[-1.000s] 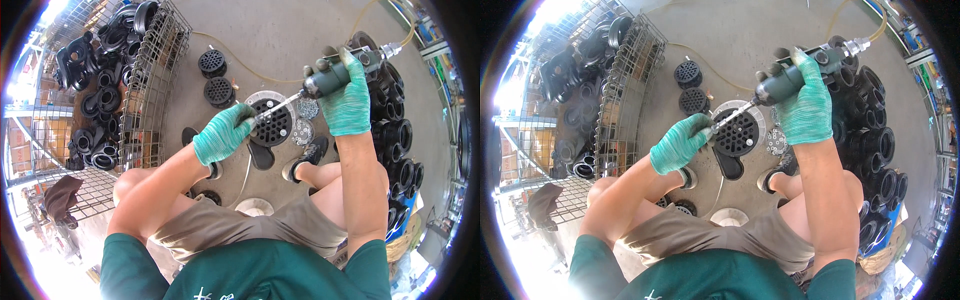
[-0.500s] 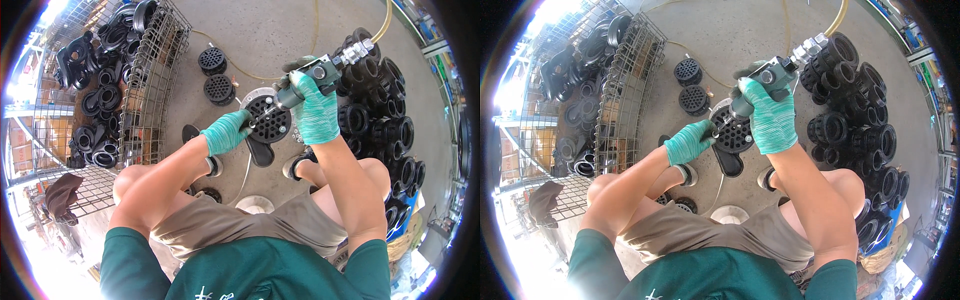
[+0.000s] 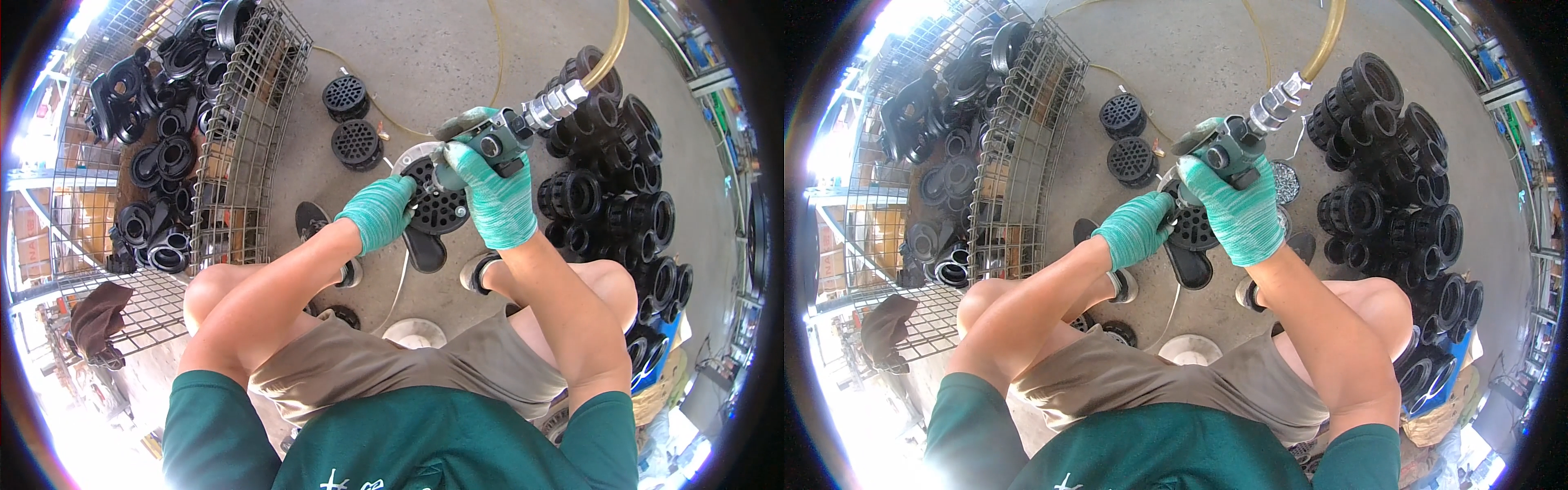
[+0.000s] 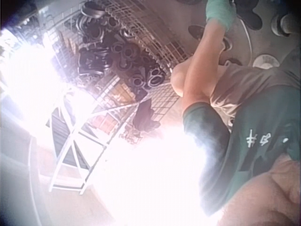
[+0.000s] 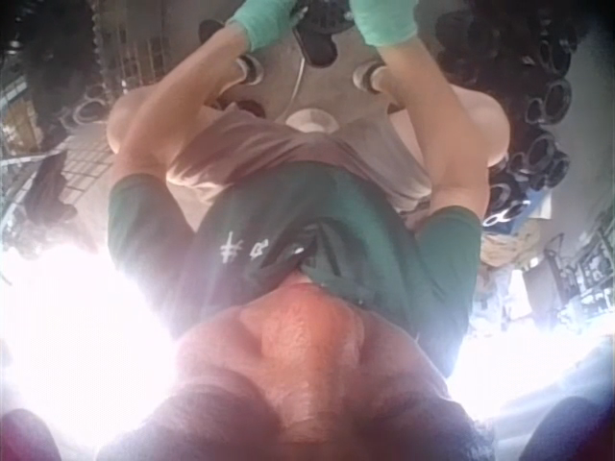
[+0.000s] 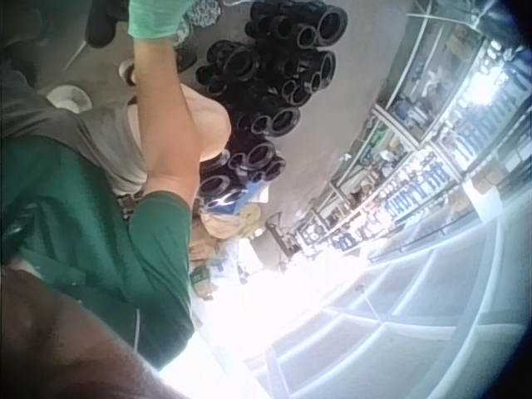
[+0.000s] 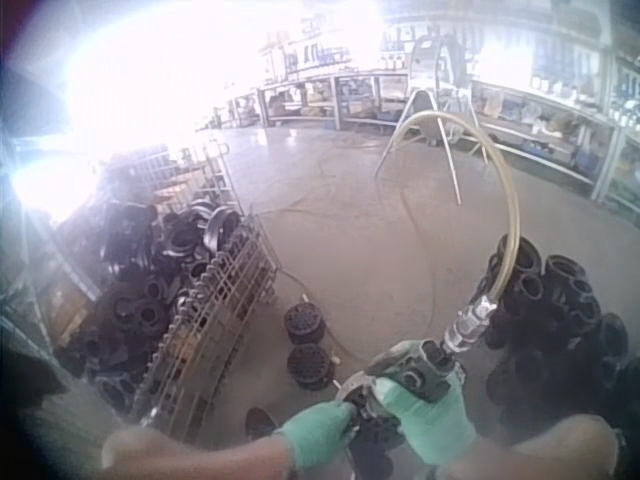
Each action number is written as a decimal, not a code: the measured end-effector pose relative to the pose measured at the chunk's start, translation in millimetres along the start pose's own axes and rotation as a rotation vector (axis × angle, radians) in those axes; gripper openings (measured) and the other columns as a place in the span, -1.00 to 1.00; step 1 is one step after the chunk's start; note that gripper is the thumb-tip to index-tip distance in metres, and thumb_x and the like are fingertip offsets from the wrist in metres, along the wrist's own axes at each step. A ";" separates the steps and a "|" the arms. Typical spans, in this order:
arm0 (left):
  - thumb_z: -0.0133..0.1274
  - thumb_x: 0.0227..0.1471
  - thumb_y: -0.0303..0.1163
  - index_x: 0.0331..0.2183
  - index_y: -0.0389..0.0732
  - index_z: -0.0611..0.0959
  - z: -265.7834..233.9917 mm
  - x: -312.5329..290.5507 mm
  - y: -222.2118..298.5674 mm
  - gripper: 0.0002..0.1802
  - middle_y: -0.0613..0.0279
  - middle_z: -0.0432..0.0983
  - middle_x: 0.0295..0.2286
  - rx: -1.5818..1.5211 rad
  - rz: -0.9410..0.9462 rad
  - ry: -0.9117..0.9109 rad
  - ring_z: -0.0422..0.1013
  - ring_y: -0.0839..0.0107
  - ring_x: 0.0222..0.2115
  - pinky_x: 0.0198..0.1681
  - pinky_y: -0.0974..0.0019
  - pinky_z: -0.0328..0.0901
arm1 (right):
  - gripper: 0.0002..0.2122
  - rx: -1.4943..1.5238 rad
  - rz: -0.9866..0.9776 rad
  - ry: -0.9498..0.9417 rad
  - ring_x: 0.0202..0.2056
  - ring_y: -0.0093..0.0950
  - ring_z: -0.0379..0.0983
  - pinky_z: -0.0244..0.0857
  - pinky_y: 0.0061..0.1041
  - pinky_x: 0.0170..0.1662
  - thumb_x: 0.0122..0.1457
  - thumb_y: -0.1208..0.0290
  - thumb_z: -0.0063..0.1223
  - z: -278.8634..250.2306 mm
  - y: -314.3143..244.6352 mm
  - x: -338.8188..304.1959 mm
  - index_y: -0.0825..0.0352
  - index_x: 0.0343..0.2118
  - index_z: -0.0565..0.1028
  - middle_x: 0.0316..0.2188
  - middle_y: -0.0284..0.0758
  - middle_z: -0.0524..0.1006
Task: The person assembles pump components by tapping a plastic strainer onto a housing with a hammer, retrieving additional housings from a crate, placing screws and washers into the assembly by hand, and fastening them with a pneumatic screwdriver.
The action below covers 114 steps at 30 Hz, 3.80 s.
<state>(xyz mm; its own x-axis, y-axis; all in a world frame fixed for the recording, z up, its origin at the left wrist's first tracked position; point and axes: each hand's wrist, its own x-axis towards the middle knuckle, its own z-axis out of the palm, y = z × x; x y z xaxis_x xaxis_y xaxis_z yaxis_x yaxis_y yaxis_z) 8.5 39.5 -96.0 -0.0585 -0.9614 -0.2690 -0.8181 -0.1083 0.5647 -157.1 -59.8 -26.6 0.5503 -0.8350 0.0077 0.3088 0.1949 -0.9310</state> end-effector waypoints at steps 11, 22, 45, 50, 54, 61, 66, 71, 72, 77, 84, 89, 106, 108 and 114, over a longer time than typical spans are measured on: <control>-0.14 0.32 -0.33 0.09 -0.09 0.50 53.4 23.1 -46.1 -0.65 0.24 0.49 -0.10 -1.690 -0.121 -0.216 0.42 0.40 -0.09 -0.02 0.31 0.35 | -0.65 -0.098 -0.121 -0.386 -0.22 -0.58 0.48 0.42 -0.52 -0.09 0.00 0.69 0.29 21.9 2.6 -12.9 0.36 -0.11 0.52 -0.24 -0.36 0.58; 0.19 -0.07 -0.43 -0.10 -0.18 0.61 91.1 38.2 -90.5 -0.59 -0.05 0.59 -0.25 -0.665 0.178 0.164 0.52 0.00 -0.19 -0.10 0.11 0.40 | -0.64 -0.160 -0.058 -0.457 -0.17 -0.57 0.47 0.39 -0.52 -0.03 0.00 0.75 0.23 31.9 4.9 -7.1 0.33 -0.11 0.48 -0.21 -0.38 0.55; 0.22 -0.04 -0.44 -0.12 -0.24 0.58 3.1 -0.2 -15.8 -0.62 -0.07 0.56 -0.27 -0.201 0.087 0.041 0.51 -0.07 -0.25 -0.18 0.03 0.40 | -0.67 -0.115 -0.022 -0.245 -0.15 -0.55 0.53 0.45 -0.48 -0.01 0.08 0.69 0.20 6.0 -8.3 5.5 0.29 -0.09 0.45 -0.18 -0.32 0.59; 0.22 -0.01 -0.41 -0.09 -0.17 0.62 -2.7 -2.8 -6.1 -0.63 -0.03 0.52 -0.21 -0.046 0.129 0.044 0.48 -0.10 -0.20 -0.15 0.00 0.39 | -0.67 -0.136 -0.027 -0.221 -0.16 -0.56 0.53 0.46 -0.49 -0.03 0.08 0.69 0.21 4.4 -12.8 3.5 0.30 -0.09 0.45 -0.18 -0.32 0.59; 0.19 0.01 -0.45 -0.10 -0.16 0.63 -0.9 0.5 -2.5 -0.66 0.00 0.51 -0.19 0.010 0.113 0.048 0.48 -0.08 -0.18 -0.15 0.00 0.39 | -0.65 -0.142 -0.040 -0.202 -0.18 -0.44 0.57 0.51 -0.41 -0.06 0.05 0.70 0.19 3.4 -17.2 -0.1 0.30 -0.09 0.43 -0.18 -0.21 0.59; 0.17 0.01 -0.52 -0.18 -0.20 0.63 -3.5 5.8 2.8 -0.74 -0.01 0.54 -0.29 0.020 0.114 0.012 0.50 0.06 -0.32 -0.24 0.13 0.39 | -0.69 -0.192 -0.057 -0.170 -0.19 -0.44 0.57 0.52 -0.41 -0.08 0.02 0.75 0.10 5.5 -34.0 -4.6 0.34 -0.15 0.45 -0.25 -0.21 0.60; 0.14 0.01 -0.59 -0.23 -0.24 0.62 1.5 6.9 -3.6 -0.78 -0.03 0.55 -0.32 -0.176 -0.006 -0.031 0.50 0.04 -0.32 -0.24 0.17 0.38 | -0.68 -0.144 -0.070 -0.131 -0.21 -0.46 0.57 0.52 -0.42 -0.09 0.03 0.74 0.11 6.7 -42.4 -8.1 0.33 -0.14 0.45 -0.24 -0.21 0.60; 0.07 0.03 -0.69 -0.21 -0.29 0.61 -2.2 5.4 -19.8 -0.76 0.05 0.55 -0.34 -0.167 0.165 0.140 0.47 0.21 -0.34 -0.19 0.21 0.39 | -0.71 -0.174 -0.054 -0.080 -0.23 -0.47 0.58 0.53 -0.46 -0.13 0.08 0.69 0.13 1.9 -46.5 -5.2 0.32 -0.12 0.45 -0.23 -0.22 0.60; 0.05 0.07 -0.68 -0.18 -0.28 0.60 -1.4 4.4 -20.4 -0.77 0.16 0.56 -0.33 -0.285 0.114 0.120 0.45 0.34 -0.34 -0.18 0.26 0.40 | -0.72 -0.142 -0.057 -0.062 -0.24 -0.47 0.58 0.53 -0.46 -0.13 0.09 0.67 0.15 3.5 -46.2 -4.6 0.33 -0.12 0.45 -0.23 -0.22 0.60; 0.01 0.17 -0.64 -0.14 -0.31 0.56 -12.0 0.3 -14.3 -0.80 0.25 0.52 -0.31 -0.690 -0.018 -0.020 0.44 0.43 -0.30 -0.16 0.30 0.41 | -0.72 -0.096 -0.069 -0.017 -0.25 -0.45 0.58 0.53 -0.41 -0.12 0.09 0.67 0.12 0.6 -45.0 -1.0 0.33 -0.11 0.46 -0.23 -0.22 0.60; 0.10 0.22 -0.49 -0.09 -0.26 0.53 -32.7 -8.6 -14.7 -0.78 0.26 0.51 -0.21 -1.125 0.019 -0.095 0.48 0.47 -0.22 -0.06 0.29 0.45 | -0.69 0.189 -0.090 0.139 -0.31 -0.36 0.57 0.55 -0.31 -0.20 0.09 0.60 0.14 -6.0 -63.2 8.4 0.33 -0.07 0.40 -0.25 -0.16 0.56; 0.13 0.21 -0.45 -0.09 -0.23 0.54 -44.9 -14.1 -12.0 -0.77 0.25 0.52 -0.17 -1.285 0.061 -0.109 0.51 0.44 -0.19 -0.04 0.27 0.45 | -0.72 0.401 -0.008 0.270 -0.28 -0.36 0.51 0.50 -0.11 -0.11 0.12 0.59 0.10 -21.5 -70.4 13.1 0.27 -0.11 0.38 -0.24 -0.20 0.51; 0.23 0.15 -0.29 -0.10 -0.23 0.52 -72.2 -26.9 7.6 -0.65 0.15 0.57 -0.23 -1.292 0.157 -0.135 0.55 0.34 -0.23 -0.10 0.22 0.47 | -0.95 0.602 0.092 0.391 -0.36 -0.37 0.50 0.43 -0.04 -0.01 0.18 0.48 0.08 -32.0 -79.3 23.4 0.27 -0.30 0.48 -0.43 -0.27 0.54; 0.21 0.17 -0.31 -0.11 -0.22 0.51 -72.6 -27.7 10.5 -0.68 0.16 0.57 -0.27 -1.346 0.158 -0.173 0.56 0.35 -0.24 -0.15 0.23 0.49 | -0.94 0.572 0.142 0.398 -0.37 -0.37 0.50 0.45 -0.08 -0.03 0.19 0.48 0.08 -35.7 -77.7 24.9 0.30 -0.30 0.49 -0.46 -0.26 0.53; 0.18 0.19 -0.31 -0.14 -0.21 0.49 -77.2 -32.3 13.9 -0.72 0.17 0.56 -0.31 -1.432 0.036 -0.341 0.58 0.36 -0.31 -0.31 0.27 0.54 | -0.91 0.532 0.167 0.360 -0.37 -0.38 0.49 0.46 -0.12 -0.05 0.19 0.47 0.07 -37.5 -74.9 26.8 0.36 -0.29 0.50 -0.49 -0.26 0.52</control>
<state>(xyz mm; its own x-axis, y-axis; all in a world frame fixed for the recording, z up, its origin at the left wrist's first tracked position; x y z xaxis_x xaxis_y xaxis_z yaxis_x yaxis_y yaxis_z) 43.2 49.5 -19.2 -0.3610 -0.8860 -0.2909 0.4259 -0.4341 0.7938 -194.6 -116.1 29.6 0.3592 -0.8732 -0.3294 0.6331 0.4874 -0.6013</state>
